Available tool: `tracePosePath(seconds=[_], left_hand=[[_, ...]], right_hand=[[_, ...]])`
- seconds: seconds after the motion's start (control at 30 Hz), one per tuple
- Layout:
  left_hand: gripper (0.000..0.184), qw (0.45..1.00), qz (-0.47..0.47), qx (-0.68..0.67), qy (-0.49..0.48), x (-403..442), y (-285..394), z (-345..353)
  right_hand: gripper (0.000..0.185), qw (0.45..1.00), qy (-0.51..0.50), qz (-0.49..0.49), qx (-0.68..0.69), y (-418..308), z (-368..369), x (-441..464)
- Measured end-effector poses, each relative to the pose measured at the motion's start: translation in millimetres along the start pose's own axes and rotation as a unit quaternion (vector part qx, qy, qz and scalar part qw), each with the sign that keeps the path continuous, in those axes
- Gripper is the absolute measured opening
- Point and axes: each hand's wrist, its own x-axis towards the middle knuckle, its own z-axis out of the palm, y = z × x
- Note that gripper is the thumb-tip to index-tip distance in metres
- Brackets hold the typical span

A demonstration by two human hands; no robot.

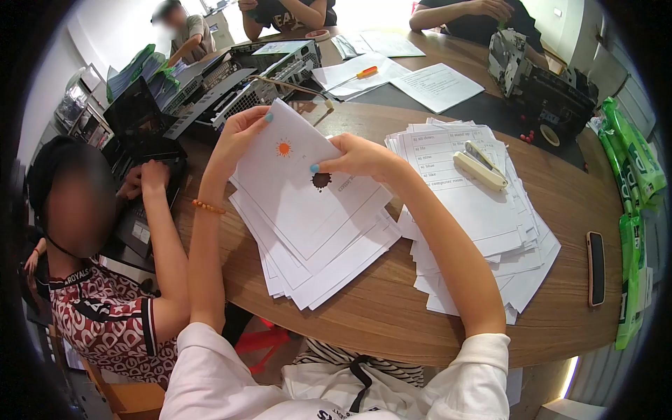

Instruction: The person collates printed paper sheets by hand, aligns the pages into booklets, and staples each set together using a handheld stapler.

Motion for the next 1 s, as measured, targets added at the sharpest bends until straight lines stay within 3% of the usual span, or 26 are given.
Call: tracePosePath(seconds=[0.13, 0.23, 0.3, 0.37, 0.43, 0.57, 0.63, 0.7, 0.8, 0.87, 0.9, 0.93, 1.0], left_hand=[[0.028, 0.999, 0.015, 0.003, 0.035, 1.4, -4.1, 6.1], [0.024, 1.0, -0.015, 0.003, 0.01, 0.2, -4.3, 16.6], [0.024, 0.999, 0.021, 0.026, -0.016, -0.1, -6.9, 28.0], [0.025, 0.997, 0.061, 0.052, -0.019, 5.0, -22.1, 34.7], [0.026, 0.983, 0.087, 0.163, 0.01, 6.8, -27.5, 38.5], [0.026, 0.985, 0.115, 0.128, -0.012, 5.3, -25.2, 37.4], [0.022, 0.995, 0.057, 0.078, 0.011, 2.7, -15.6, 39.4], [0.019, 0.991, -0.026, 0.117, -0.061, 3.4, -15.7, 28.1], [0.02, 0.992, -0.007, 0.1, -0.082, 0.4, -18.5, 30.8], [0.02, 0.987, 0.013, 0.129, -0.09, 3.9, -26.2, 27.1], [0.02, 0.981, 0.025, 0.168, -0.09, 4.5, -29.8, 27.1], [0.018, 0.983, 0.018, 0.164, -0.077, 2.0, -23.1, 32.8], [0.018, 0.984, 0.032, 0.159, -0.072, 1.5, -22.1, 32.6]], right_hand=[[0.029, 0.999, 0.004, -0.029, -0.034, 0.2, 0.1, 2.3], [0.026, 0.992, 0.082, -0.036, 0.084, -1.9, 7.3, 11.3], [0.023, 0.962, 0.23, -0.144, -0.043, 0.4, 14.5, 17.6], [0.024, 0.957, 0.248, -0.131, -0.079, -0.8, 18.9, 16.4], [0.024, 0.95, 0.267, -0.117, -0.113, -1.6, 22.8, 14.8], [0.021, 0.941, 0.305, -0.123, -0.083, 4.8, 23.3, 20.9], [0.021, 0.937, 0.319, -0.13, -0.06, 4.5, 20.2, 19.1], [0.021, 0.928, 0.345, -0.125, -0.062, 4.4, 20.2, 19.9], [0.025, 0.933, 0.315, -0.135, -0.106, 11.0, 4.7, 13.1], [0.036, 0.96, 0.154, -0.031, -0.234, -7.4, -21.9, -10.0], [0.045, 0.899, 0.174, 0.012, -0.402, -7.6, -40.8, -29.1], [0.055, 0.803, 0.181, 0.062, -0.564, -7.2, -66.1, -57.5], [0.079, 0.765, 0.183, 0.242, -0.567, -8.8, -90.1, -88.8]])
